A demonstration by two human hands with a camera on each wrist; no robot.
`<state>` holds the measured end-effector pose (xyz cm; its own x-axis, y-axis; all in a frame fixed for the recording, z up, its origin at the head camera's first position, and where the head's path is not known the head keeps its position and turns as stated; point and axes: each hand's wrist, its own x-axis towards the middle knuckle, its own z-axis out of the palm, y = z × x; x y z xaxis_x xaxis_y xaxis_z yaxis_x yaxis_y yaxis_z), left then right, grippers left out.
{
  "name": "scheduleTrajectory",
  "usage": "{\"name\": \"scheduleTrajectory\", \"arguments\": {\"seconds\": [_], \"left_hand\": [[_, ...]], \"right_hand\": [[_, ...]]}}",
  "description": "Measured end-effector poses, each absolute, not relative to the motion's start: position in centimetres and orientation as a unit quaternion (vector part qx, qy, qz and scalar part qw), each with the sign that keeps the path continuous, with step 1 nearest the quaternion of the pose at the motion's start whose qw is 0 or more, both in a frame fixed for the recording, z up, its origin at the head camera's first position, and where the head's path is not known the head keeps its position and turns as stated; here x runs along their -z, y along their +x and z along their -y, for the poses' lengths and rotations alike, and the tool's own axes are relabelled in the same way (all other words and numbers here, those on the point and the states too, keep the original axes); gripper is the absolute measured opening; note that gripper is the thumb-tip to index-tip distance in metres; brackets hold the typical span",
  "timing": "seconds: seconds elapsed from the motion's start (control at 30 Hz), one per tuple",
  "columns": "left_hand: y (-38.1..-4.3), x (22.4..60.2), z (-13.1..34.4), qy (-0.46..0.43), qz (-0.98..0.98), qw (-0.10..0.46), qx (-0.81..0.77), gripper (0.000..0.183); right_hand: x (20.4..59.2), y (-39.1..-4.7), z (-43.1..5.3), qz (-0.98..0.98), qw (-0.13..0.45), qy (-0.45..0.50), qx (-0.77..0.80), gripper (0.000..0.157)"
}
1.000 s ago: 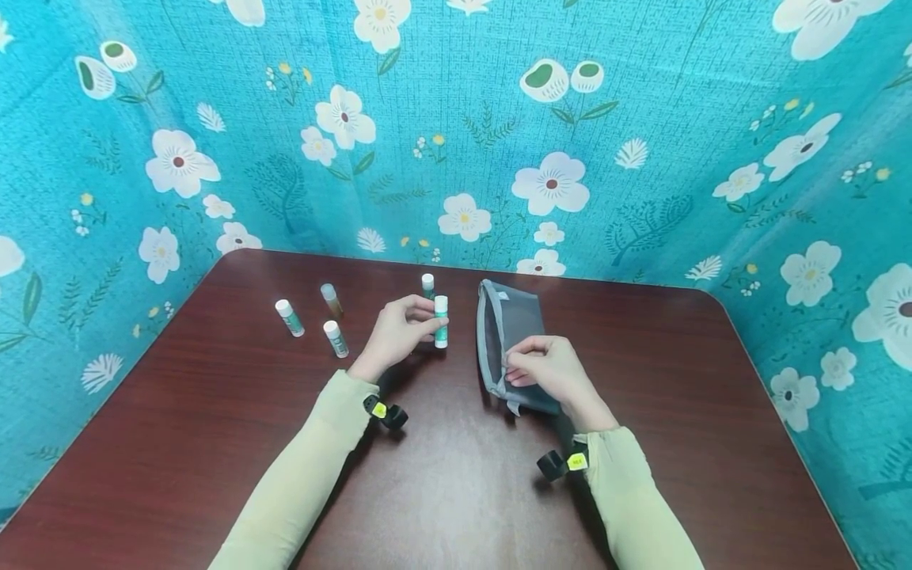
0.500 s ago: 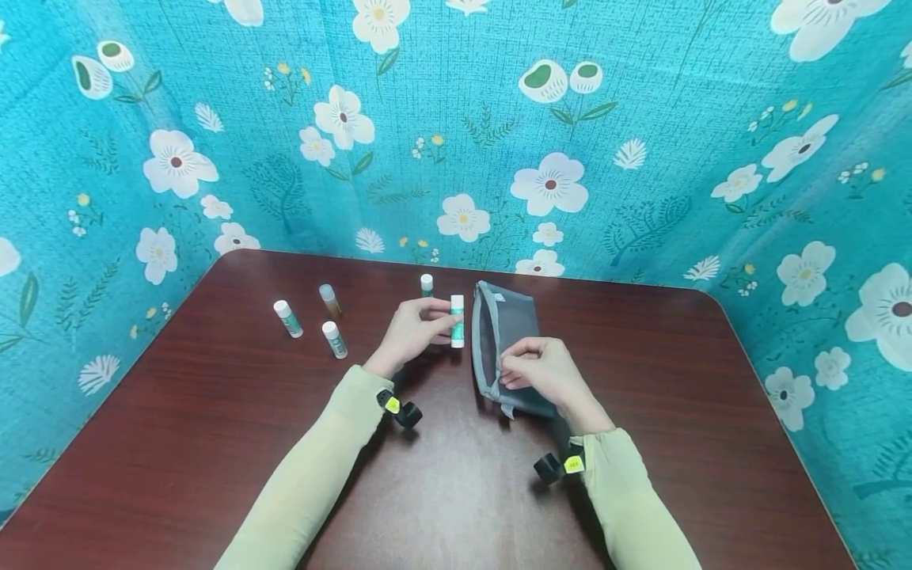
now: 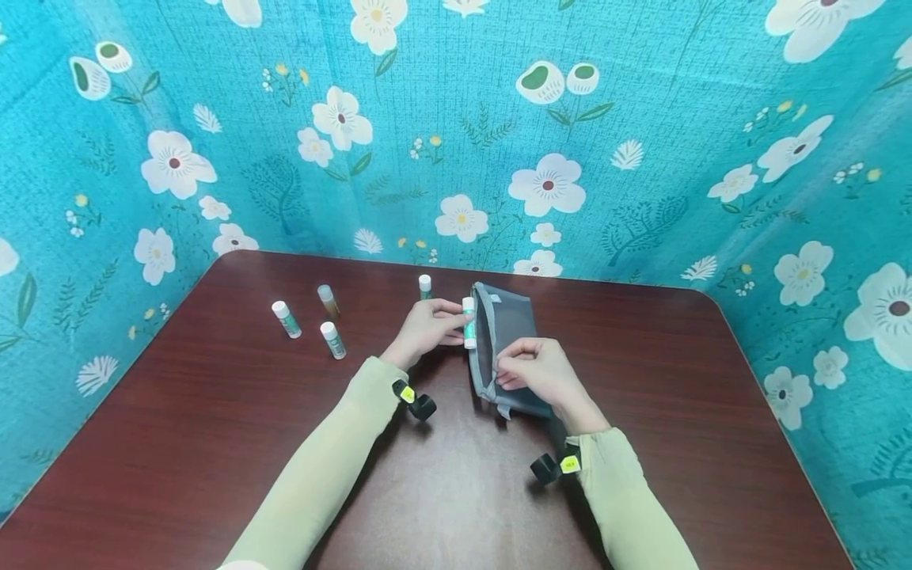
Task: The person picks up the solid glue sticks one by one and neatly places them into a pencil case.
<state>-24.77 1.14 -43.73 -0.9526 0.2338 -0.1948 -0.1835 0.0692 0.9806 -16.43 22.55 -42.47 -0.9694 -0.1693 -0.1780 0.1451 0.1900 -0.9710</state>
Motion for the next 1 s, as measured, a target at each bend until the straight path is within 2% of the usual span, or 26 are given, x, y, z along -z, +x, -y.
{"name": "scheduleTrajectory", "arguments": {"seconds": [0.5,0.73,1.0], "left_hand": [[-25.2,44.8,-2.0,-0.017,-0.717,0.162,-0.678,0.03],[-25.1,44.7,-1.8,-0.006,-0.71,0.172,-0.683,0.033],[-24.8,44.7,-0.6,0.009,-0.707,0.159,-0.689,0.026]], "right_hand": [[42.7,-16.3,-21.9,-0.759,0.123,-0.01,0.639,0.017],[42.7,-16.3,-21.9,-0.757,0.122,-0.01,0.641,0.017],[42.5,-16.3,-21.9,-0.763,0.112,-0.01,0.636,0.017]]}}
